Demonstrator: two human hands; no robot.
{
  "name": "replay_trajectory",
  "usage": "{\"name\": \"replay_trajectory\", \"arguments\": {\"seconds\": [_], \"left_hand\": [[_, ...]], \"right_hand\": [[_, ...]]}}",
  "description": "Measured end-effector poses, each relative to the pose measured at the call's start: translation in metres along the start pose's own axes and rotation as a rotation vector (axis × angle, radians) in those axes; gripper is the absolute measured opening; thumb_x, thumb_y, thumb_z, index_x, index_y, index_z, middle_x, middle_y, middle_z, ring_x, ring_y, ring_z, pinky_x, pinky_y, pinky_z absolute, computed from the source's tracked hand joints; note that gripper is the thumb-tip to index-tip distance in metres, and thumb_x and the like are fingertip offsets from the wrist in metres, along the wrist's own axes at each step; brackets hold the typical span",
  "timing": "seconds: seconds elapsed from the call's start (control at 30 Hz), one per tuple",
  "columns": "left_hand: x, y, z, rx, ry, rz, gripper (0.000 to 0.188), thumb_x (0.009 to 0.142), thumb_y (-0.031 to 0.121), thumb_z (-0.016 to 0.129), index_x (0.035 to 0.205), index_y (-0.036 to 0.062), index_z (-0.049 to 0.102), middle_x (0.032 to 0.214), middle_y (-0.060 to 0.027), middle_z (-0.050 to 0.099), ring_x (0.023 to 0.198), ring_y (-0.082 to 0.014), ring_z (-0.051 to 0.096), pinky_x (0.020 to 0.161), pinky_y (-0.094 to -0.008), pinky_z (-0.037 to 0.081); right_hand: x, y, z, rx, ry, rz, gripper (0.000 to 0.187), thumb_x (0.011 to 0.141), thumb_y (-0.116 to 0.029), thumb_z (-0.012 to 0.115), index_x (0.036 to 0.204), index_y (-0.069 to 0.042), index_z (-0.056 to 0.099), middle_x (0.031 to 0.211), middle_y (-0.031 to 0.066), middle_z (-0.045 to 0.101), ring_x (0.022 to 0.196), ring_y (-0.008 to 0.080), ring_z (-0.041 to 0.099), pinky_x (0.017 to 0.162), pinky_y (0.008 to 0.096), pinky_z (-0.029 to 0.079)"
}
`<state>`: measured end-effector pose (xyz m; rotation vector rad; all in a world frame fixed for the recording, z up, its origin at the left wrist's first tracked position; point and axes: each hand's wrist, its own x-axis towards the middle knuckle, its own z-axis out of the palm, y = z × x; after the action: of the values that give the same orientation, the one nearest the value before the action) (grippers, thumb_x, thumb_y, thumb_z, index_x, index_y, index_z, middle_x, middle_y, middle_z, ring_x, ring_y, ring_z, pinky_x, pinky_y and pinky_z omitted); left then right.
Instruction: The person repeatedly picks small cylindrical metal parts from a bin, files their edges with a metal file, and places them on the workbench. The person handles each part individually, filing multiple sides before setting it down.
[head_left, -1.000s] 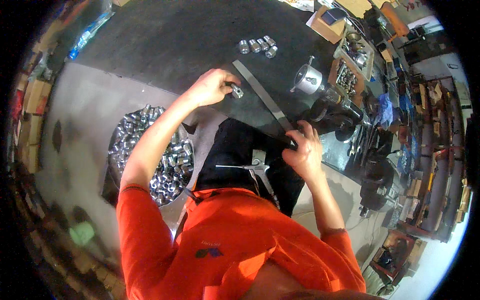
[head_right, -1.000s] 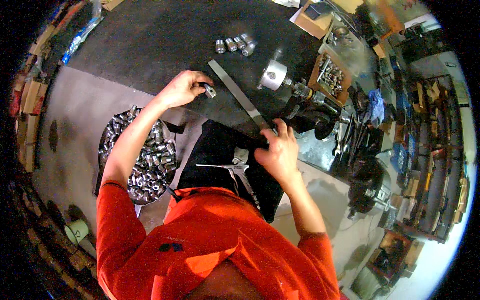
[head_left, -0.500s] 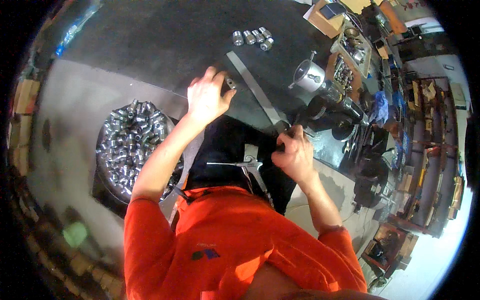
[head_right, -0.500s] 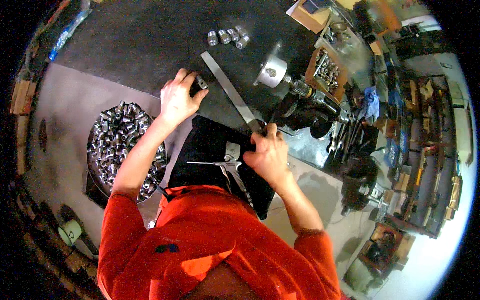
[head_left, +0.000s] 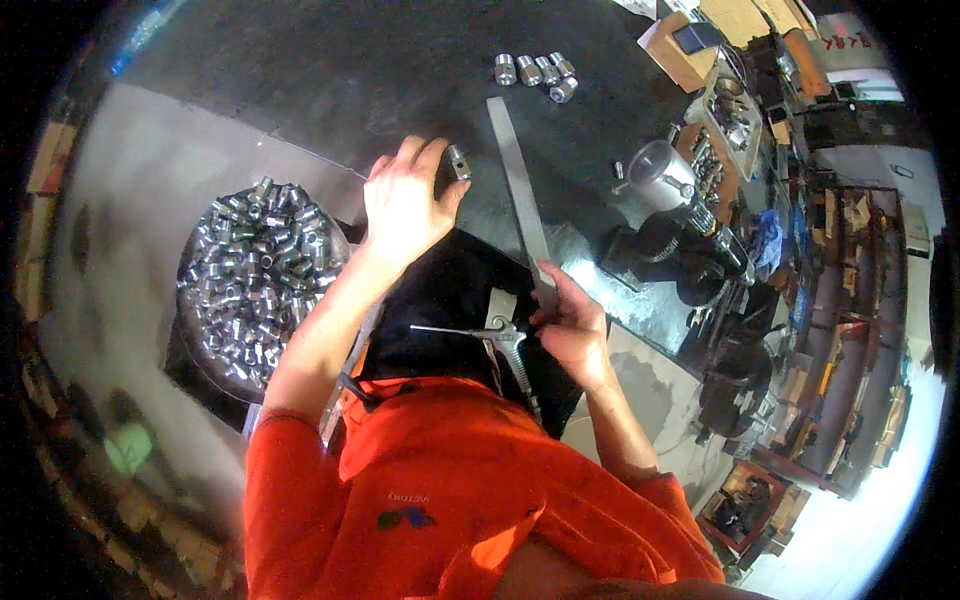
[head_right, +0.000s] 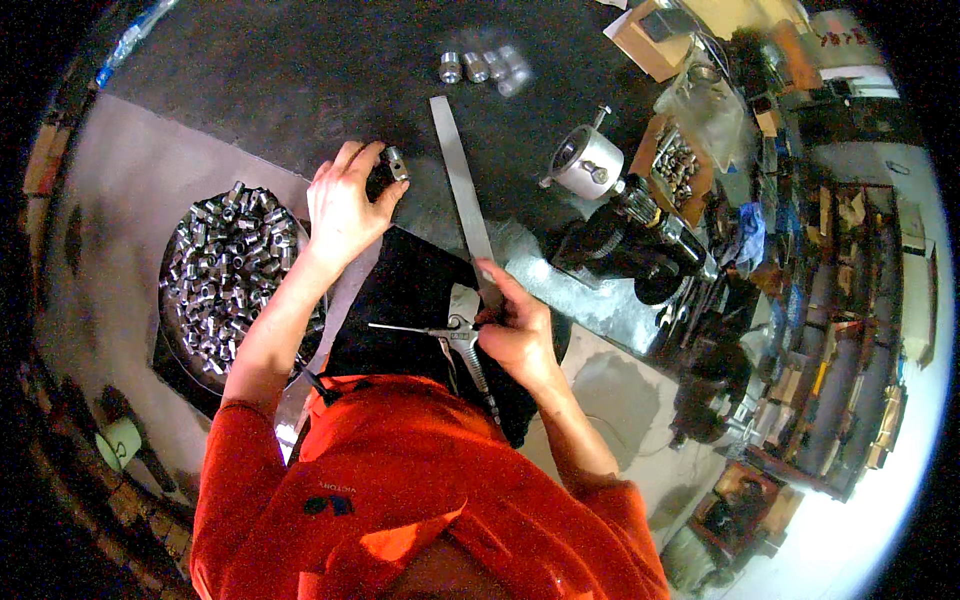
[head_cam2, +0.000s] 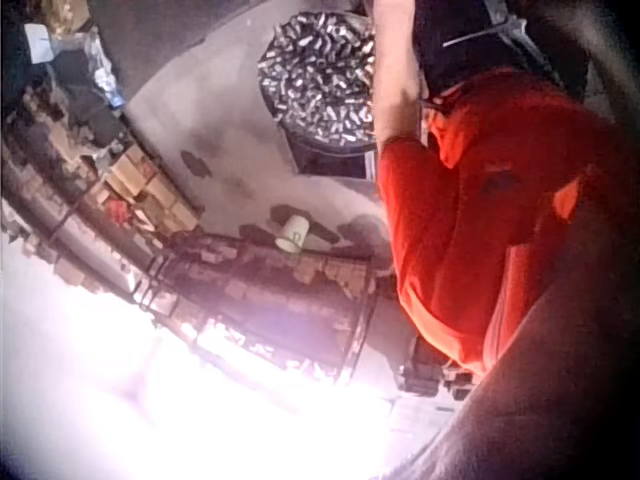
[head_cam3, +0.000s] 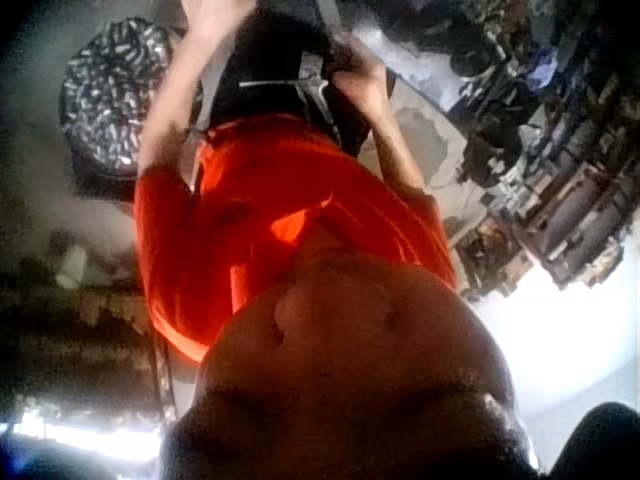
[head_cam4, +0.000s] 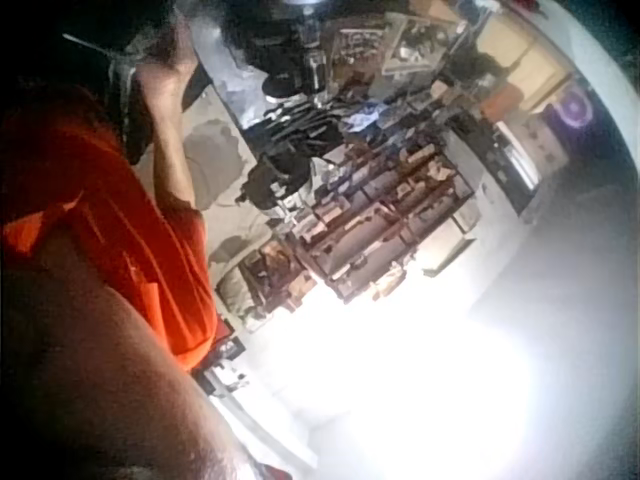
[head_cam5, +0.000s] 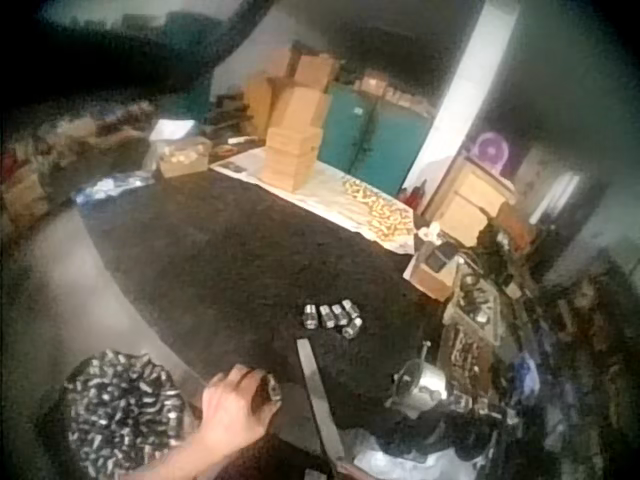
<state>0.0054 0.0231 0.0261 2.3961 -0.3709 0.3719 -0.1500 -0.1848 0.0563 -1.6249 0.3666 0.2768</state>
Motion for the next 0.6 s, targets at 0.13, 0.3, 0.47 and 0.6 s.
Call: {"name": "replay_trajectory", "arguments": {"seconds": [0.13,0.3,0.47,0.6], "left_hand": [[-0.004,0.004,0.006,0.032,0.034,-0.016,0.045,0.071,0.026,0.079,0.109,0.0059,0.066,0.108,-0.0096,0.061,0.091,-0.0332,0.061,0.082,-0.0405,0.048],[-0.006,-0.003,0.010,0.060,0.140,0.079,0.046,0.071,0.028,0.078,0.109,0.0055,0.066,0.110,-0.0084,0.059,0.104,-0.0295,0.056,0.098,-0.0471,0.038],[-0.006,-0.008,0.017,0.056,0.180,0.115,0.045,0.073,0.030,0.076,0.109,0.0058,0.066,0.119,-0.0081,0.059,0.120,-0.0293,0.051,0.110,-0.0540,0.026],[-0.007,-0.012,0.023,0.029,0.201,0.126,0.044,0.074,0.030,0.075,0.110,0.0062,0.065,0.126,-0.0064,0.059,0.126,-0.0286,0.048,0.113,-0.0556,0.021]], "right_hand": [[0.007,-0.006,0.005,-0.203,0.049,-0.056,0.083,0.064,0.015,0.046,0.144,-0.009,0.044,0.094,0.0024,0.058,0.082,0.0114,0.054,0.072,0.0231,0.044],[-0.007,0.004,0.010,-0.356,0.041,-0.084,0.085,0.063,0.008,0.054,0.145,-0.009,0.042,0.100,0.0057,0.061,0.077,0.0135,0.055,0.068,0.0238,0.044],[0.007,0.003,0.018,-0.487,0.040,-0.125,0.090,0.064,0.005,0.056,0.150,-0.015,0.035,0.095,0.0055,0.062,0.074,0.0101,0.053,0.065,0.0232,0.042],[0.009,-0.011,0.020,-0.532,0.047,-0.122,0.085,0.063,0.004,0.056,0.146,-0.010,0.042,0.091,0.0049,0.063,0.072,0.0085,0.053,0.064,0.0226,0.042]]}}
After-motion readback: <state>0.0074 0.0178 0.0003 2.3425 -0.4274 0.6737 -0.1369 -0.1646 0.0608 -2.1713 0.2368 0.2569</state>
